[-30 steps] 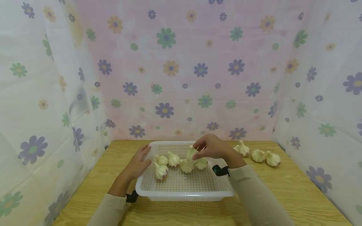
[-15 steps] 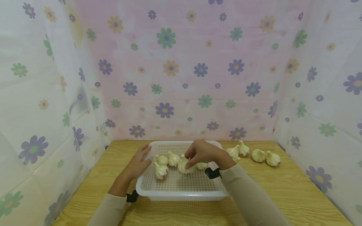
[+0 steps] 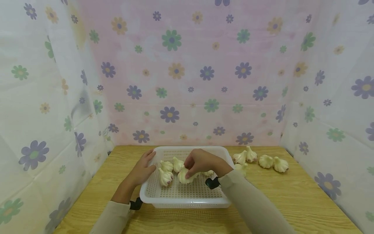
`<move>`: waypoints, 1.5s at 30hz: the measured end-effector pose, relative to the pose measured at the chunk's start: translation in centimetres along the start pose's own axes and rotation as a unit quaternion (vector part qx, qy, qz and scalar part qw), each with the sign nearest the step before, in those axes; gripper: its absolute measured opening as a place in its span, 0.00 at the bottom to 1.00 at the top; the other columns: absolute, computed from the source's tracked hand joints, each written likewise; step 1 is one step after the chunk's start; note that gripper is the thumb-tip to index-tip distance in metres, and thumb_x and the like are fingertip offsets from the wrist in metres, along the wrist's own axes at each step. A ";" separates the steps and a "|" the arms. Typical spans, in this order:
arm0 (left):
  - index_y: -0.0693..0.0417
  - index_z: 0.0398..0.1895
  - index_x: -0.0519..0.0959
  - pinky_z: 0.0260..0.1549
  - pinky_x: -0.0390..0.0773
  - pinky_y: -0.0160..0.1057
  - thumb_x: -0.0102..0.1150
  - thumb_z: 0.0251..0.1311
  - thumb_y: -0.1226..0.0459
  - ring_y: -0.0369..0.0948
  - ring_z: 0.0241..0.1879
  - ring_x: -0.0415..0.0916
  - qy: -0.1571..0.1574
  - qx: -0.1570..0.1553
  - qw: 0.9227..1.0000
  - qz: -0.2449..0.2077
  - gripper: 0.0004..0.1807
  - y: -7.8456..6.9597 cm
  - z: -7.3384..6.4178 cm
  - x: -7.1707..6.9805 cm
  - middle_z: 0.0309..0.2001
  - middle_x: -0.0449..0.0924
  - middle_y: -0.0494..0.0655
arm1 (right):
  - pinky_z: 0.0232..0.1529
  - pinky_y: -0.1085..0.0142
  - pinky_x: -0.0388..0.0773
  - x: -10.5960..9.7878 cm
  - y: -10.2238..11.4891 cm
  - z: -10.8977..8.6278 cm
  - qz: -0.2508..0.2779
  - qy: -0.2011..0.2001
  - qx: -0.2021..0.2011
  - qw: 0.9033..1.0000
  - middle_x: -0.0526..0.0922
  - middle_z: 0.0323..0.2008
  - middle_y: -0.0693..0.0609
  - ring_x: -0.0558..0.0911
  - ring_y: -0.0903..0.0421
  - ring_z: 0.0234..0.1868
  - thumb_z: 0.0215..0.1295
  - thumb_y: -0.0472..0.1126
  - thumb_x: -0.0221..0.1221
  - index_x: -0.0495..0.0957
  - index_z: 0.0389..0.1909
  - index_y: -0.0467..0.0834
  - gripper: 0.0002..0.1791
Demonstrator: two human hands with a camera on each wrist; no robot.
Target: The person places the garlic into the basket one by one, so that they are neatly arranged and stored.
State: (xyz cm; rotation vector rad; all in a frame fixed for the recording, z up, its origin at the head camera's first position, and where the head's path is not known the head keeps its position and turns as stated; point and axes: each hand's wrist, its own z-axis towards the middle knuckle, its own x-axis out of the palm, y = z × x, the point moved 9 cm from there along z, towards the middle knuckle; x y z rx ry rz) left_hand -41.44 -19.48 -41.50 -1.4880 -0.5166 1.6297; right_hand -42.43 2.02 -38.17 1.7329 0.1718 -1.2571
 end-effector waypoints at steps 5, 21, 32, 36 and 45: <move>0.65 0.81 0.53 0.68 0.66 0.66 0.48 0.67 0.68 0.64 0.79 0.51 0.002 -0.001 1.000 0.003 0.39 0.0 0.0 0.1 0.83 0.43 0.58 | 0.27 0.68 0.63 0.3 -0.2 0.7 0.006 -0.006 0.008 1.000 0.68 0.19 0.65 0.63 0.64 0.22 0.54 0.47 0.78 0.73 0.18 0.54 0.20; 0.67 0.81 0.52 0.66 0.69 0.66 0.48 0.67 0.67 0.65 0.78 0.52 0.003 0.006 1.000 0.002 0.39 -0.2 -0.1 0.0 0.83 0.43 0.59 | 0.23 0.65 0.51 1.2 -0.5 2.1 0.003 -0.002 0.032 0.999 0.50 0.17 0.60 0.50 0.59 0.19 0.56 0.43 0.77 0.59 0.14 0.52 0.31; 0.66 0.81 0.52 0.67 0.68 0.65 0.48 0.67 0.68 0.64 0.78 0.53 0.001 0.003 1.000 -0.002 0.39 -0.2 -0.1 0.0 0.83 0.43 0.59 | 0.36 0.64 0.84 1.2 -1.2 2.2 -0.014 -0.012 0.082 0.997 0.90 0.39 0.59 0.86 0.62 0.36 0.51 0.44 0.79 0.92 0.41 0.51 0.14; 0.66 0.81 0.52 0.66 0.69 0.65 0.48 0.68 0.69 0.64 0.78 0.52 0.003 0.001 1.000 -0.006 0.39 -0.1 -0.1 0.1 0.83 0.43 0.58 | 0.36 0.64 0.83 1.3 -1.1 2.2 -0.026 -0.016 0.079 0.996 0.90 0.37 0.59 0.85 0.62 0.34 0.51 0.43 0.79 0.92 0.37 0.51 0.12; 0.65 0.81 0.53 0.66 0.69 0.65 0.48 0.68 0.68 0.65 0.78 0.52 0.002 -0.003 1.000 0.001 0.39 -0.1 -0.2 0.0 0.84 0.42 0.57 | 0.32 0.65 0.82 1.3 -1.3 2.3 -0.027 -0.018 0.081 0.996 0.88 0.32 0.61 0.83 0.61 0.29 0.52 0.44 0.79 0.91 0.34 0.52 0.09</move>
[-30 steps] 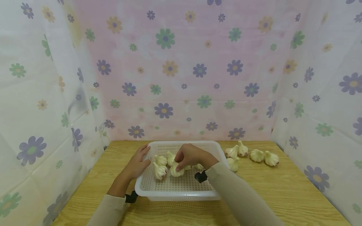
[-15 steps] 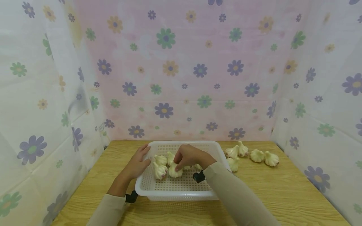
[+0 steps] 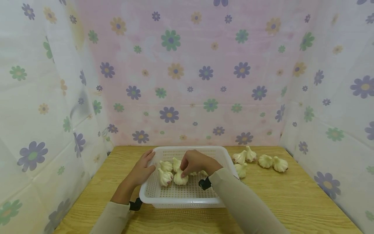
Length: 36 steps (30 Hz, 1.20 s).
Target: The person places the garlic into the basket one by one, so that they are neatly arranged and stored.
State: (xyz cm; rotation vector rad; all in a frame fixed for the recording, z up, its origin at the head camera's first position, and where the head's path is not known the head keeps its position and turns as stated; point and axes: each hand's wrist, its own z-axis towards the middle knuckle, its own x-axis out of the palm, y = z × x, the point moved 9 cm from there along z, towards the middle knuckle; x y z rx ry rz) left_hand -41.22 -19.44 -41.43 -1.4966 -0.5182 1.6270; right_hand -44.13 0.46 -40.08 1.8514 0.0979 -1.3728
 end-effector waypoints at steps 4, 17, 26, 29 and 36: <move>0.64 0.82 0.53 0.65 0.71 0.64 0.48 0.68 0.68 0.64 0.78 0.53 0.002 0.000 1.000 -0.004 0.39 0.0 0.0 0.1 0.84 0.42 0.56 | 0.30 0.65 0.81 0.2 -0.1 0.1 0.018 0.005 0.001 1.000 0.88 0.27 0.59 0.86 0.56 0.28 0.53 0.42 0.78 0.91 0.33 0.51 0.07; 0.65 0.82 0.52 0.66 0.69 0.65 0.48 0.68 0.68 0.65 0.79 0.51 0.004 0.003 1.000 -0.003 0.39 0.1 0.2 0.1 0.84 0.41 0.57 | 0.29 0.60 0.82 0.2 0.0 -0.2 0.049 0.016 -0.002 0.999 0.89 0.26 0.54 0.89 0.39 0.33 0.55 0.39 0.77 0.91 0.35 0.48 0.07; 0.67 0.81 0.52 0.67 0.67 0.66 0.49 0.68 0.69 0.66 0.79 0.49 0.004 0.011 1.000 -0.008 0.39 -0.1 0.1 0.1 0.84 0.41 0.59 | 0.32 0.55 0.85 0.0 -0.3 -0.2 0.055 0.008 -0.001 0.998 0.89 0.29 0.58 0.89 0.47 0.30 0.53 0.41 0.78 0.90 0.41 0.47 0.13; 0.66 0.81 0.52 0.66 0.69 0.65 0.48 0.68 0.68 0.65 0.79 0.50 0.004 0.009 1.000 -0.004 0.39 -0.1 0.1 0.1 0.84 0.41 0.59 | 0.33 0.54 0.86 -0.4 -0.2 -0.3 0.056 0.005 -0.007 0.998 0.89 0.32 0.58 0.89 0.50 0.30 0.54 0.42 0.77 0.90 0.43 0.46 0.15; 0.67 0.81 0.52 0.64 0.71 0.65 0.48 0.68 0.68 0.66 0.78 0.52 0.003 0.010 1.000 -0.001 0.39 -0.4 -0.1 -0.1 0.83 0.42 0.60 | 0.39 0.60 0.86 -1.8 0.7 -0.7 0.057 -0.007 -0.035 0.998 0.90 0.44 0.52 0.88 0.57 0.34 0.56 0.45 0.77 0.89 0.47 0.45 0.18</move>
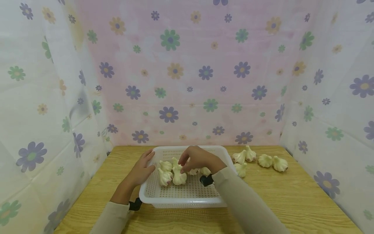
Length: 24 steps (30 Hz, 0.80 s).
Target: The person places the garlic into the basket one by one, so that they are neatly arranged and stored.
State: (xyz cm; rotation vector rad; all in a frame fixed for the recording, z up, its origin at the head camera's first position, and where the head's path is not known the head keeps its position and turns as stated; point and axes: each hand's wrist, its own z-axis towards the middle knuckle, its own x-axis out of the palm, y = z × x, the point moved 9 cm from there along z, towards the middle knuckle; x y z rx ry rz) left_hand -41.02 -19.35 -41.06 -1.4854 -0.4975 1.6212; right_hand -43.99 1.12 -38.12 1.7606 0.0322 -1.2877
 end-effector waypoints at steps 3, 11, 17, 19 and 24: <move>0.67 0.81 0.52 0.64 0.71 0.65 0.49 0.68 0.68 0.67 0.78 0.52 0.000 0.002 1.000 0.000 0.39 -0.1 -0.1 0.0 0.83 0.42 0.60 | 0.44 0.60 0.85 -0.7 0.4 -0.3 -0.012 -0.003 -0.013 1.000 0.90 0.46 0.54 0.87 0.56 0.41 0.55 0.48 0.77 0.90 0.47 0.47 0.19; 0.67 0.81 0.52 0.64 0.71 0.65 0.49 0.68 0.68 0.67 0.78 0.52 -0.001 0.000 1.000 -0.007 0.39 -0.2 0.0 0.0 0.83 0.42 0.61 | 0.48 0.60 0.85 -2.7 1.5 -2.1 -0.015 -0.003 -0.050 0.999 0.89 0.52 0.49 0.89 0.52 0.47 0.57 0.50 0.76 0.90 0.48 0.51 0.18; 0.68 0.81 0.52 0.66 0.70 0.65 0.48 0.68 0.69 0.66 0.78 0.51 -0.001 0.000 1.000 -0.007 0.38 0.0 0.1 0.1 0.83 0.41 0.60 | 0.50 0.62 0.85 -5.0 1.0 -4.4 0.003 -0.033 -0.051 0.998 0.88 0.54 0.54 0.88 0.57 0.49 0.59 0.51 0.74 0.88 0.50 0.57 0.17; 0.68 0.81 0.52 0.66 0.70 0.65 0.48 0.68 0.69 0.66 0.78 0.52 -0.004 -0.001 1.000 -0.007 0.38 0.1 0.2 0.1 0.83 0.42 0.60 | 0.53 0.62 0.84 -6.0 0.6 -5.3 -0.002 -0.049 -0.050 0.998 0.87 0.54 0.56 0.87 0.56 0.54 0.60 0.53 0.73 0.87 0.52 0.58 0.19; 0.67 0.81 0.53 0.67 0.69 0.65 0.48 0.67 0.69 0.66 0.78 0.52 -0.007 -0.004 1.000 -0.002 0.38 0.2 0.1 0.1 0.83 0.42 0.59 | 0.58 0.59 0.82 -8.1 -0.7 -7.6 -0.001 -0.090 -0.043 0.995 0.85 0.58 0.59 0.83 0.52 0.60 0.60 0.56 0.72 0.86 0.54 0.60 0.21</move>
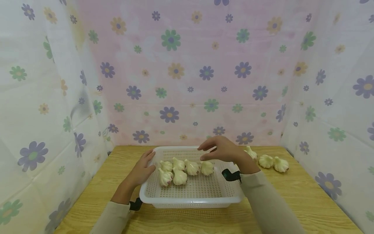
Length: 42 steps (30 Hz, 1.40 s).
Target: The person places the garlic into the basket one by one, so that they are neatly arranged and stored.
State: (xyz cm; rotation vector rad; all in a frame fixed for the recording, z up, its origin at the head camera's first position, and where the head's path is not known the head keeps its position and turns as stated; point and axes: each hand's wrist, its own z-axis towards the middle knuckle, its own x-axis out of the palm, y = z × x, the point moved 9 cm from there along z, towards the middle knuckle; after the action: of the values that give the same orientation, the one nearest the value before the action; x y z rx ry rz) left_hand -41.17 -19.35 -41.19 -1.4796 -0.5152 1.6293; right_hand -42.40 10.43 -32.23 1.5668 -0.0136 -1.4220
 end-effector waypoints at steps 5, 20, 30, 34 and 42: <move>0.67 0.81 0.53 0.68 0.67 0.65 0.48 0.67 0.68 0.65 0.79 0.51 0.002 -0.002 1.000 -0.002 0.39 0.0 -0.1 0.0 0.84 0.42 0.59 | 0.57 0.59 0.83 -1.5 -1.3 -1.9 0.011 -0.034 -0.005 0.999 0.85 0.58 0.55 0.84 0.52 0.58 0.61 0.55 0.72 0.86 0.54 0.59 0.20; 0.67 0.81 0.53 0.69 0.65 0.66 0.49 0.68 0.69 0.66 0.79 0.51 0.002 0.001 1.000 0.001 0.38 -0.3 -0.2 0.0 0.83 0.42 0.60 | 0.49 0.61 0.86 -4.6 -4.3 -6.7 0.068 -0.160 -0.033 0.984 0.85 0.58 0.51 0.86 0.43 0.56 0.65 0.47 0.70 0.86 0.56 0.55 0.18; 0.66 0.81 0.52 0.69 0.65 0.66 0.48 0.70 0.68 0.65 0.79 0.49 0.001 -0.001 1.000 0.002 0.38 -0.6 -0.5 -0.1 0.84 0.41 0.59 | 0.46 0.66 0.85 -5.5 -7.3 -8.6 0.055 -0.229 0.010 0.972 0.86 0.56 0.51 0.86 0.58 0.50 0.66 0.50 0.69 0.86 0.56 0.53 0.18; 0.67 0.81 0.52 0.69 0.65 0.66 0.47 0.69 0.68 0.65 0.79 0.49 0.002 0.005 1.000 0.006 0.38 -0.7 -0.5 -0.2 0.84 0.41 0.59 | 0.47 0.69 0.84 -6.0 -8.7 -9.0 0.029 -0.258 0.033 0.965 0.86 0.54 0.52 0.85 0.62 0.50 0.67 0.53 0.68 0.85 0.58 0.54 0.20; 0.66 0.81 0.52 0.68 0.66 0.67 0.48 0.69 0.68 0.66 0.79 0.50 0.003 0.003 1.000 0.009 0.38 -0.3 -0.3 -0.1 0.83 0.41 0.60 | 0.51 0.73 0.80 -5.7 -12.6 -10.1 0.029 -0.298 0.081 0.951 0.83 0.61 0.49 0.81 0.52 0.59 0.69 0.56 0.65 0.82 0.61 0.51 0.24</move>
State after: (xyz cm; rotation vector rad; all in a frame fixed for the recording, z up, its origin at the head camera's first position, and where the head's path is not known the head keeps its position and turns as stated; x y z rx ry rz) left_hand -40.81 -19.32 -40.99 -1.4876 -0.4939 1.6378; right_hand -43.61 26.63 -37.68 1.1940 -0.5442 -1.8320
